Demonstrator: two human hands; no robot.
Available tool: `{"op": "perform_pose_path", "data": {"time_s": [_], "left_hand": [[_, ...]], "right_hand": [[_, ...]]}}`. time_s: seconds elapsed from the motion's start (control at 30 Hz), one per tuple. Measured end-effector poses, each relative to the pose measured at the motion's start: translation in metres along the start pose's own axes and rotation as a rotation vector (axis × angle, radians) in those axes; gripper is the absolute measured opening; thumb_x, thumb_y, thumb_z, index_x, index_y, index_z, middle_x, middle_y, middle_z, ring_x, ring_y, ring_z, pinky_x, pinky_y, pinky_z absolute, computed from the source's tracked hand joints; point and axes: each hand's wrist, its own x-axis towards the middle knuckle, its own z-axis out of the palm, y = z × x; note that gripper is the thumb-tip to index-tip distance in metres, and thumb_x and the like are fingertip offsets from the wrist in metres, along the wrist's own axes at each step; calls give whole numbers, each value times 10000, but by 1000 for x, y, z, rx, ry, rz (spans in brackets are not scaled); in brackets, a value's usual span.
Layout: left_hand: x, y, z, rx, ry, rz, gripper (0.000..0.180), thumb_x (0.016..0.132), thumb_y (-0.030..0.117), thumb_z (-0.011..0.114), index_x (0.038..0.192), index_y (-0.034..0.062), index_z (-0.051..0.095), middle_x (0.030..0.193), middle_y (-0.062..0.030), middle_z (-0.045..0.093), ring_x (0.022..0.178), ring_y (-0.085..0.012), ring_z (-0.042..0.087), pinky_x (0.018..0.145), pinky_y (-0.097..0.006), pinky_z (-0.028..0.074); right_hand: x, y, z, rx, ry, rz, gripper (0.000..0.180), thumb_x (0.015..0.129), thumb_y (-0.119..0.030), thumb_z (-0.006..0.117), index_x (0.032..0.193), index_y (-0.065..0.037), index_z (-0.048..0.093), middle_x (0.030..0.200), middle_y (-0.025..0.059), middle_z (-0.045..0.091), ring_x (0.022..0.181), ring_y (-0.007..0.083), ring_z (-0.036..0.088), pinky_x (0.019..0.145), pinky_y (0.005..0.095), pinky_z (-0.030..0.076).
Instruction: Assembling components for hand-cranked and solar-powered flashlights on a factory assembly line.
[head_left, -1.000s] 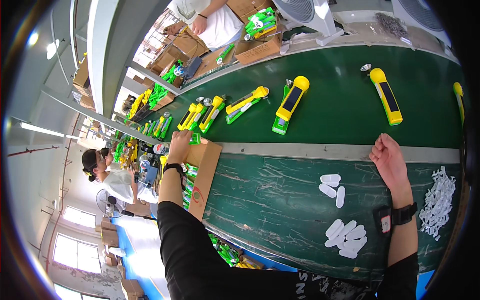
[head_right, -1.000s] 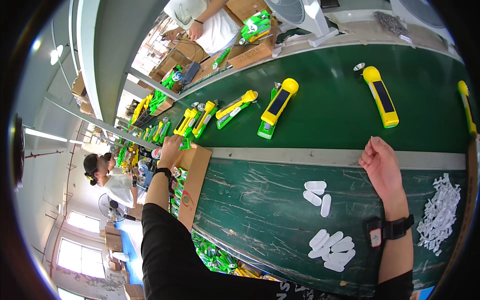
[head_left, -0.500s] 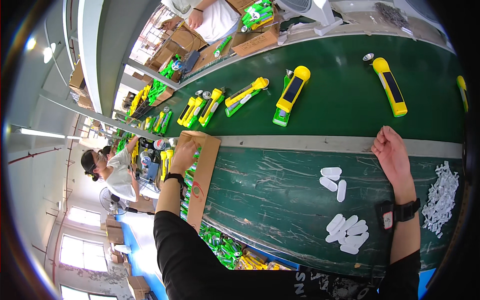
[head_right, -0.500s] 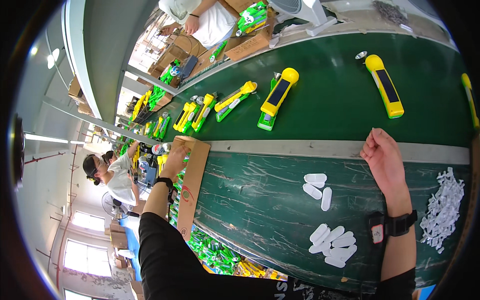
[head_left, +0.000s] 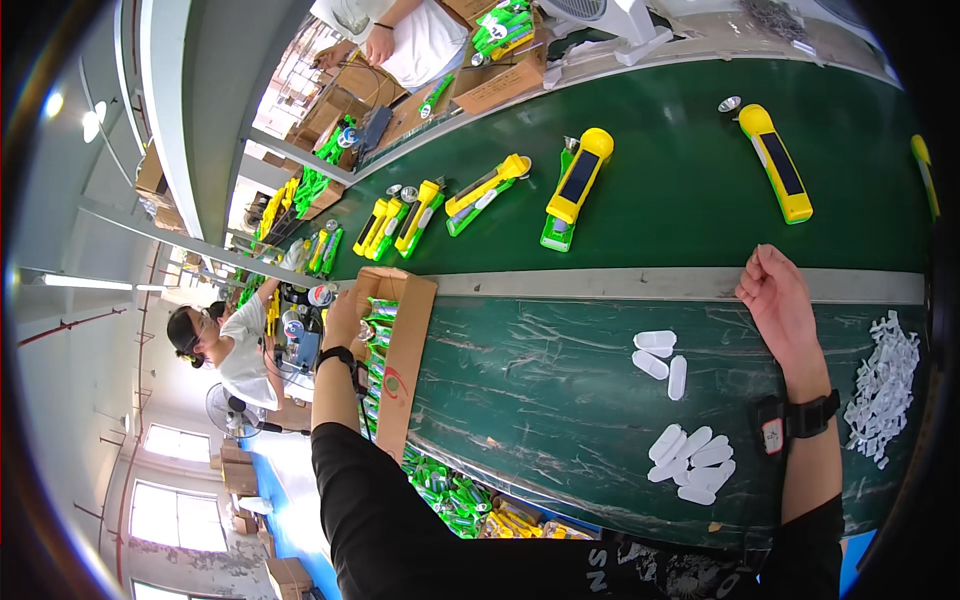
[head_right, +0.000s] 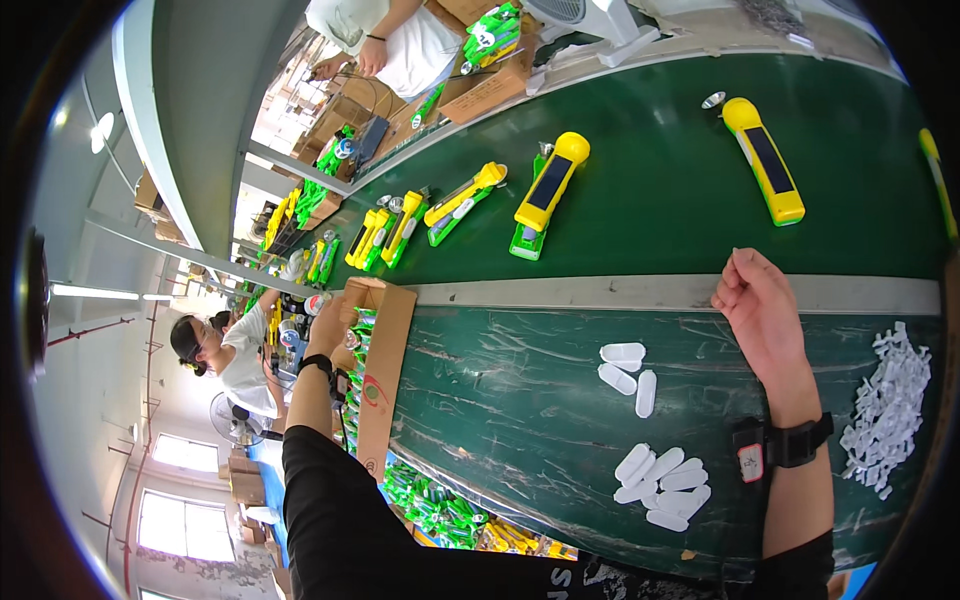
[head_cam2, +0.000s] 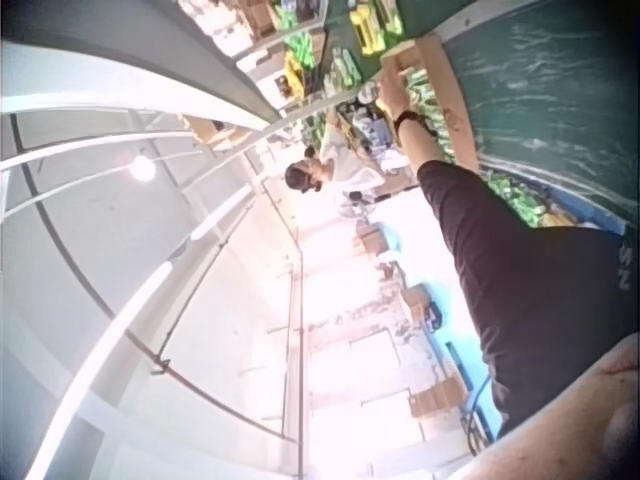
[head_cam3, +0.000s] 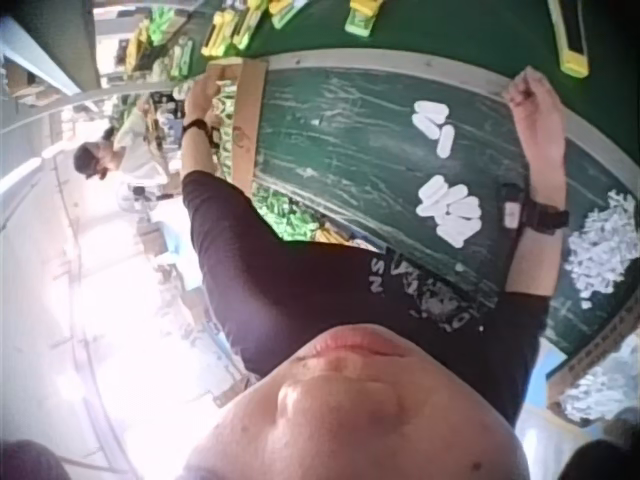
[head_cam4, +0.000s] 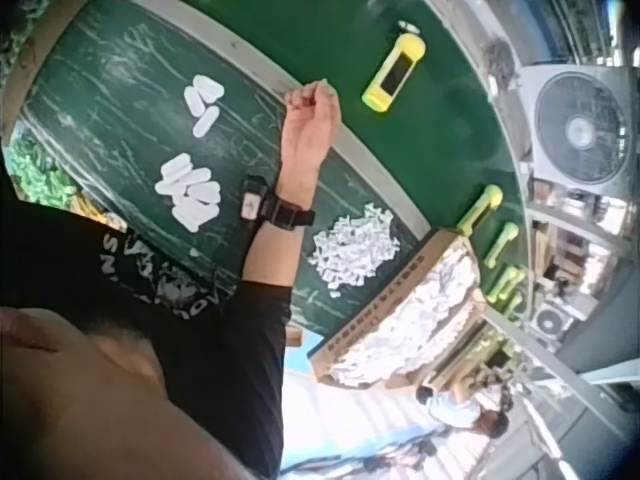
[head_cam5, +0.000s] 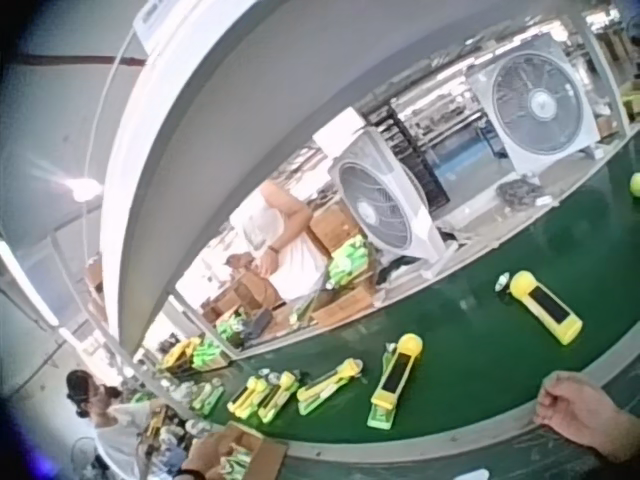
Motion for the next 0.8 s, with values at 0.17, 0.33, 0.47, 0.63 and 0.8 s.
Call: {"op": "perform_pose_path", "data": {"time_s": [0.17, 0.33, 0.47, 0.63, 0.8], "left_hand": [[-2, -4, 13, -105, 86, -193, 642, 746, -43, 604, 1346, 97, 424, 1251, -335, 413, 1173, -490, 432, 955, -457, 437], [1, -45, 20, -123, 152, -141, 614, 736, -13, 648, 1310, 72, 445, 1278, -336, 423, 1179, -491, 437, 945, -461, 449], [15, -9, 27, -82, 69, -174, 422, 745, 214, 713, 1097, 1, 616, 1043, -277, 617, 1001, -455, 541, 876, -448, 465], [9, -43, 24, -231, 234, -268, 261, 754, 139, 650, 968, -8, 679, 915, -244, 667, 944, -380, 639, 815, -430, 499], [34, 10, 47, -390, 0, -147, 270, 767, 137, 594, 960, -32, 680, 915, -233, 679, 920, -320, 666, 800, -389, 510]], "right_hand": [[1, 0, -6, 1, 24, 9, 190, 972, -188, 506, 809, -90, 494, 732, -13, 474, 630, 86, 459, 645, 263, 397], [0, -1, -3, 31, -28, 12, 176, 969, -178, 508, 820, -84, 507, 743, -9, 494, 634, 90, 482, 648, 269, 416], [-1, 0, -3, 11, 30, 2, 174, 969, -174, 506, 821, -83, 508, 748, -7, 501, 637, 91, 489, 650, 271, 424], [1, 0, 0, 22, -15, 2, 178, 970, -175, 504, 820, -79, 510, 747, -8, 502, 629, 87, 486, 648, 268, 423], [-2, 0, -8, -15, 52, -6, 187, 974, -178, 499, 815, -79, 509, 742, -9, 499, 624, 85, 483, 642, 268, 419]]}}
